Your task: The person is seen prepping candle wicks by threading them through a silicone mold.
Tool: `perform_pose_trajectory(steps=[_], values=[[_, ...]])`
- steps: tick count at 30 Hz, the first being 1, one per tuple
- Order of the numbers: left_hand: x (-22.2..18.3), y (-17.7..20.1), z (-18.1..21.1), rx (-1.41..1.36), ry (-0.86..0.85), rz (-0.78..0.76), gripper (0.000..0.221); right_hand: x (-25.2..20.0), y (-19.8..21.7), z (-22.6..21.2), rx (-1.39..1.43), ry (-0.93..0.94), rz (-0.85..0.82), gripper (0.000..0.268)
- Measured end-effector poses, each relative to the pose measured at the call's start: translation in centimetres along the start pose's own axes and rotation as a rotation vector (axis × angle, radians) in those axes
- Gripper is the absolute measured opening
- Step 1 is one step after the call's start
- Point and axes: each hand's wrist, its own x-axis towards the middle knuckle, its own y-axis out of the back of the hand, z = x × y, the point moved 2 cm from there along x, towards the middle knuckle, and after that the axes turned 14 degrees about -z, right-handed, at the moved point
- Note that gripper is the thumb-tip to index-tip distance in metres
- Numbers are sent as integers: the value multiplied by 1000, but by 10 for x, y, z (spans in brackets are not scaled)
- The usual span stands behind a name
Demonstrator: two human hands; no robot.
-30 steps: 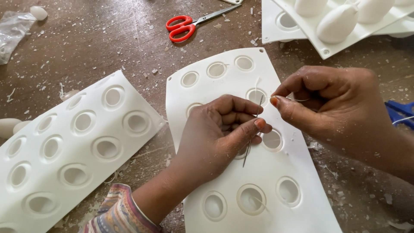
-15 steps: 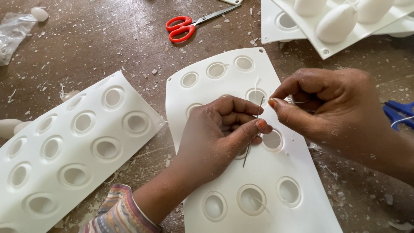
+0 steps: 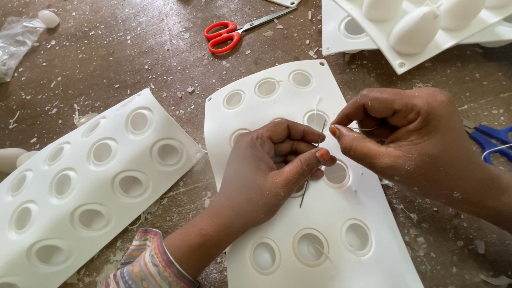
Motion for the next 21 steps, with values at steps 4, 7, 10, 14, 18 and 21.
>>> perform_pose_trajectory(steps=[4, 7, 10, 14, 18, 21], values=[[0, 0, 2, 30, 13, 1, 33, 1, 0, -2, -20, -3, 0, 11], [0, 0, 0, 20, 15, 1, 33, 2, 1, -2, -27, -13, 8, 11], [1, 0, -1, -18, 11, -8, 33, 2, 2, -3, -32, 12, 27, 12], [0, -1, 1, 14, 16, 1, 33, 3, 3, -2, -38, -38, 41, 12], [1, 0, -2, -13, 2, -7, 34, 3, 2, 1, -44, -8, 25, 12], [0, 0, 0, 10, 7, -8, 33, 3, 2, -2, -22, 8, 9, 12]])
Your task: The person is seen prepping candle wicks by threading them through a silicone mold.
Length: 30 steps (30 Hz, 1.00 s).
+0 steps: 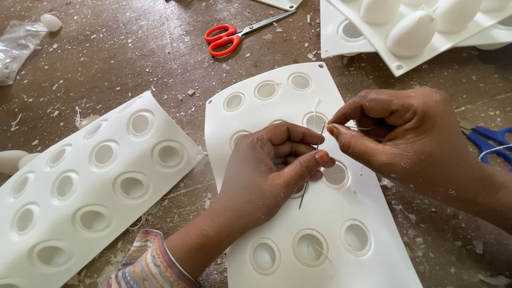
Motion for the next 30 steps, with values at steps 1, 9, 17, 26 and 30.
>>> perform_pose_trajectory(steps=[1, 9, 17, 26, 30], values=[[0, 0, 1, 0, 0, 1, 33, 0, 0, -1, 0, 1, 0, 12], [0, 0, -1, -6, -1, -2, 34, 1, -1, 0, -4, -43, 3, 12], [0, 0, -2, -33, -16, -6, 32, 1, 4, 11, 18, 84, -32, 19], [0, 1, -1, -56, -11, -50, 30, 10, 22, 20, 183, -38, -116, 24], [0, 2, -2, -57, -39, -73, 29, 13, 14, 22, 284, 80, -239, 23]])
